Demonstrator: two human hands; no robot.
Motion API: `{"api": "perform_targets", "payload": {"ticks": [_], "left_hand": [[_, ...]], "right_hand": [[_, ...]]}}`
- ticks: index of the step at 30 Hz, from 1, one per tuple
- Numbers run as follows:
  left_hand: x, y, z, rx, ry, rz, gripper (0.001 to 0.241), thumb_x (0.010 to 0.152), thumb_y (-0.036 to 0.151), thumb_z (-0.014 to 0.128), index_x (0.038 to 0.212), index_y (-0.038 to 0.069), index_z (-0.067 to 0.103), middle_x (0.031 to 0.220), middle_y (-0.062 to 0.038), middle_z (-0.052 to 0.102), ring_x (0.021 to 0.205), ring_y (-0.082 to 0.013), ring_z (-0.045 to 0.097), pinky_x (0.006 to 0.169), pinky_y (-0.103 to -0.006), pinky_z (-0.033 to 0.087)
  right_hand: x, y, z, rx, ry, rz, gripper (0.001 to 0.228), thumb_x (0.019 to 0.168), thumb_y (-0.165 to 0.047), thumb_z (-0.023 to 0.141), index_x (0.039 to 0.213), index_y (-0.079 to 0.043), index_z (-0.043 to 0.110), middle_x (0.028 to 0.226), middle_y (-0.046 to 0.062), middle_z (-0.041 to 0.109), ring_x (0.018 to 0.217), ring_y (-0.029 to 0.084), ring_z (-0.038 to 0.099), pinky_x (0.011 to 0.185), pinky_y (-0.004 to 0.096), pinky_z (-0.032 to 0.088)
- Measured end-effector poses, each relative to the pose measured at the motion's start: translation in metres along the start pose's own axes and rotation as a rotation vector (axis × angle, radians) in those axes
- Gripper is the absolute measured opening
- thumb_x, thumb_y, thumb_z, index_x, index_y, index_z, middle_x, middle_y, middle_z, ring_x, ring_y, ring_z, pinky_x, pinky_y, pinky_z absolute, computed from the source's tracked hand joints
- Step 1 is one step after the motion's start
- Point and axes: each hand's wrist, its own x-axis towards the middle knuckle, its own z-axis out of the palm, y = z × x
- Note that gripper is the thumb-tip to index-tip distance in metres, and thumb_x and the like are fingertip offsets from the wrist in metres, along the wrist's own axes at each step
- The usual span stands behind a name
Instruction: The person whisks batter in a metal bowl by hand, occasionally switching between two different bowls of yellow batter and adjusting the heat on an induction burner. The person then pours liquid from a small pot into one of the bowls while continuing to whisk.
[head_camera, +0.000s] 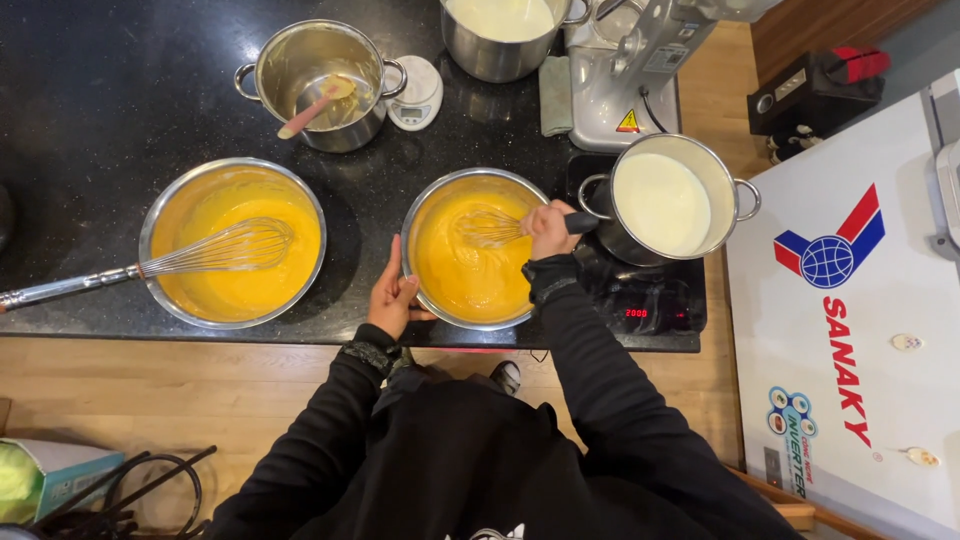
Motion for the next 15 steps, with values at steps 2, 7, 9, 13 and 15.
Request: {"api": "perform_targets", "payload": {"ticks": [2,7,9,13,15], "left_hand": [[0.001,0.000,-0.001,-0.002,0.005,-0.002,0.088,0.121,0.005,0.053,0.187,0.045,0.012,0.139,-0.024,0.080,0.089,-0.0445,0.086,0.071,-0.0587,0.077],[0.000,0.005,-0.002,-0.022,0.030,-0.005,0.090,0.120,0.004,0.055,0.187,0.046,0.011,0.139,-0.026,0.079,0.088,-0.0484,0.085,0.070,-0.0621,0.076],[-0.003,0.014,0.000,-0.001,0.052,-0.012,0.091,0.120,0.004,0.056,0.187,0.046,0.010,0.133,-0.022,0.082,0.086,-0.0460,0.085,0.068,-0.0595,0.077],[-0.009,0.034,0.013,0.040,0.070,-0.015,0.090,0.119,0.002,0.057,0.187,0.044,0.016,0.126,-0.023,0.084,0.081,-0.0452,0.085,0.067,-0.0586,0.077],[0.000,0.020,0.003,0.050,0.049,-0.007,0.081,0.120,0.005,0.055,0.186,0.041,0.024,0.129,-0.025,0.083,0.084,-0.0484,0.085,0.063,-0.0590,0.076]], "right_hand": [[-0.008,0.016,-0.010,0.033,-0.007,0.044,0.045,0.087,0.003,0.063,0.060,-0.016,0.034,0.050,0.001,0.022,0.037,0.021,0.035,0.043,0.037,0.042],[-0.036,0.000,-0.012,0.068,-0.042,0.127,0.048,0.088,0.004,0.065,0.061,-0.018,0.031,0.052,0.000,0.020,0.037,0.020,0.033,0.044,0.037,0.044],[-0.037,-0.009,-0.024,0.068,-0.090,0.149,0.049,0.087,0.009,0.065,0.061,-0.017,0.032,0.053,0.001,0.018,0.035,0.021,0.031,0.041,0.037,0.042],[-0.024,-0.043,-0.035,-0.011,-0.152,0.128,0.047,0.089,0.008,0.062,0.063,-0.017,0.031,0.054,0.000,0.018,0.037,0.019,0.029,0.041,0.035,0.039],[-0.016,-0.060,-0.027,-0.075,-0.190,0.039,0.044,0.088,0.008,0.056,0.059,-0.016,0.033,0.051,0.000,0.020,0.036,0.018,0.032,0.040,0.032,0.038]]}}
